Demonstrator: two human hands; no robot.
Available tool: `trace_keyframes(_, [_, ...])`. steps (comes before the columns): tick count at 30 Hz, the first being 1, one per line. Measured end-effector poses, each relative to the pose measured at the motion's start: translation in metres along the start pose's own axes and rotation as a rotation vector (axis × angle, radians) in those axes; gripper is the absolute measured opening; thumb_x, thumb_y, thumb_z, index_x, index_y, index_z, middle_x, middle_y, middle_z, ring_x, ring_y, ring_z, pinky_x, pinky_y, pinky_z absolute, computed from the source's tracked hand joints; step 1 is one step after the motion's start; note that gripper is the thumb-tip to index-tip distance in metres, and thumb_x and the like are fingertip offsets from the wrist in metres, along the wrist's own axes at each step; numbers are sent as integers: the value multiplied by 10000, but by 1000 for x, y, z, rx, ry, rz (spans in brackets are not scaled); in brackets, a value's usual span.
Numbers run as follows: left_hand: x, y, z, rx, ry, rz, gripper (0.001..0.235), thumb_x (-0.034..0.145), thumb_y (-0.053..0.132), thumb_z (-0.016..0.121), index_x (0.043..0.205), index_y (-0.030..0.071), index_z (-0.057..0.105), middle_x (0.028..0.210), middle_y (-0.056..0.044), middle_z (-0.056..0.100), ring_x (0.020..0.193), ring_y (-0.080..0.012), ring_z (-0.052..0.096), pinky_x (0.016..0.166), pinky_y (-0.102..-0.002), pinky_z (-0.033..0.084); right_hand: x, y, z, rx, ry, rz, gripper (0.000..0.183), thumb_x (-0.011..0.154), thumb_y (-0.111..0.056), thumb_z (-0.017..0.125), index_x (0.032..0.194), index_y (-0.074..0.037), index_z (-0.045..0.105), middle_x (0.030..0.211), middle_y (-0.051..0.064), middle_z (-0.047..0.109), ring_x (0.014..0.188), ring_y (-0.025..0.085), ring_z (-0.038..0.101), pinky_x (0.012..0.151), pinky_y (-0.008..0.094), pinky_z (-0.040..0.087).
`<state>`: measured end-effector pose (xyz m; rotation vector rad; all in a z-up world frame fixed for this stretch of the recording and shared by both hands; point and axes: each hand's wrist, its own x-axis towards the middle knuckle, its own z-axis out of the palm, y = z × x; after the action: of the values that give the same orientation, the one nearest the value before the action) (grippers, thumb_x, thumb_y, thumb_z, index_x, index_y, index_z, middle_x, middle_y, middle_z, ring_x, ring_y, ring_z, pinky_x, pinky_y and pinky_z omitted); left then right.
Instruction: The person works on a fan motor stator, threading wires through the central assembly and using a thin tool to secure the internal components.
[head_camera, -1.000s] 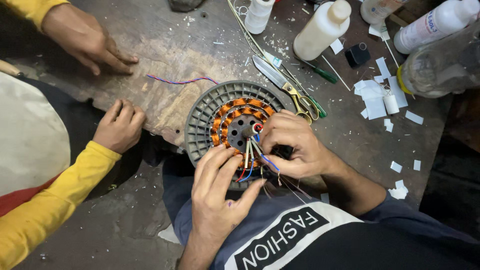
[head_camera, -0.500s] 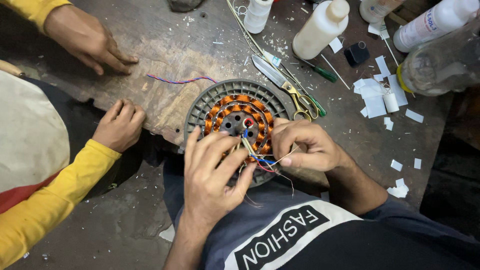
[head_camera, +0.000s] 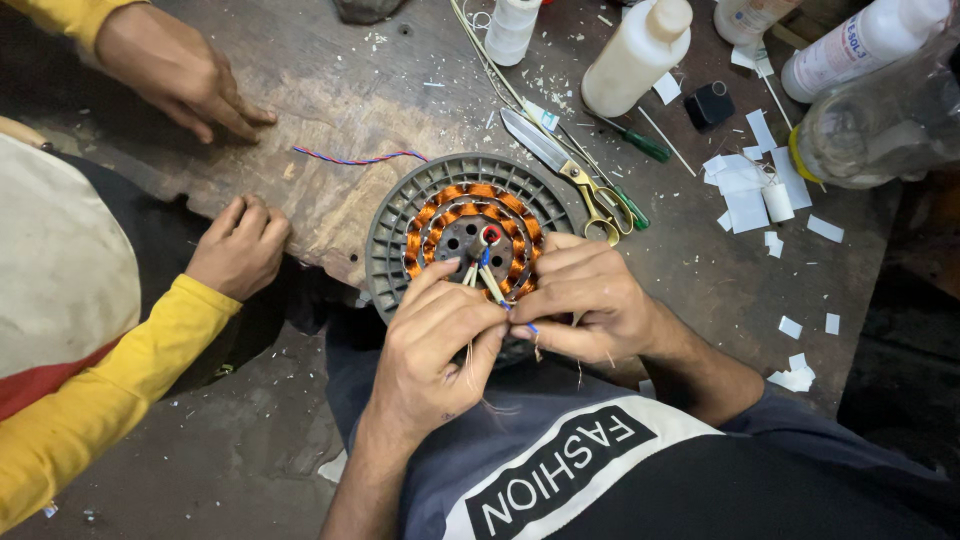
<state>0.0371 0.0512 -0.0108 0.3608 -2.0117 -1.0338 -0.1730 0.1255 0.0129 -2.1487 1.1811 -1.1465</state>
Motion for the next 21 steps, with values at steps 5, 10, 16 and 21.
trace_keyframes(5, [8, 8, 0, -39, 21, -36, 272, 810, -10, 737, 1080, -8, 709, 1003, -141, 723, 951, -280, 698, 942, -411, 509, -8, 0, 1, 52, 60, -18, 139, 853, -55, 765, 982, -4, 744, 701, 40, 640, 611, 188, 523, 685, 369, 367])
trace_keyframes(10, [9, 3, 3, 7, 11, -36, 176, 834, 72, 814, 991, 55, 737, 908, -58, 732, 827, -221, 657, 958, -390, 450, -17, 9, 14, 50, 253, 33, 140, 834, -39, 766, 951, 35, 750, 634, 64, 582, 559, 180, 462, 636, 369, 330])
trace_keyframes(16, [5, 0, 5, 127, 40, -23, 125, 828, 66, 816, 912, 64, 723, 863, -44, 695, 842, -241, 629, 1043, -459, 464, -33, 21, 17, 152, 318, 224, 99, 874, -28, 742, 954, 30, 755, 675, 86, 652, 568, 169, 480, 626, 345, 358])
trace_keyframes(21, [5, 0, 6, 219, 53, -10, 147, 835, 72, 833, 915, 58, 711, 843, -43, 660, 842, -259, 604, 1021, -467, 509, -32, 14, 5, 26, 253, 307, 124, 846, -60, 784, 956, -8, 762, 720, 66, 647, 636, 172, 521, 658, 341, 380])
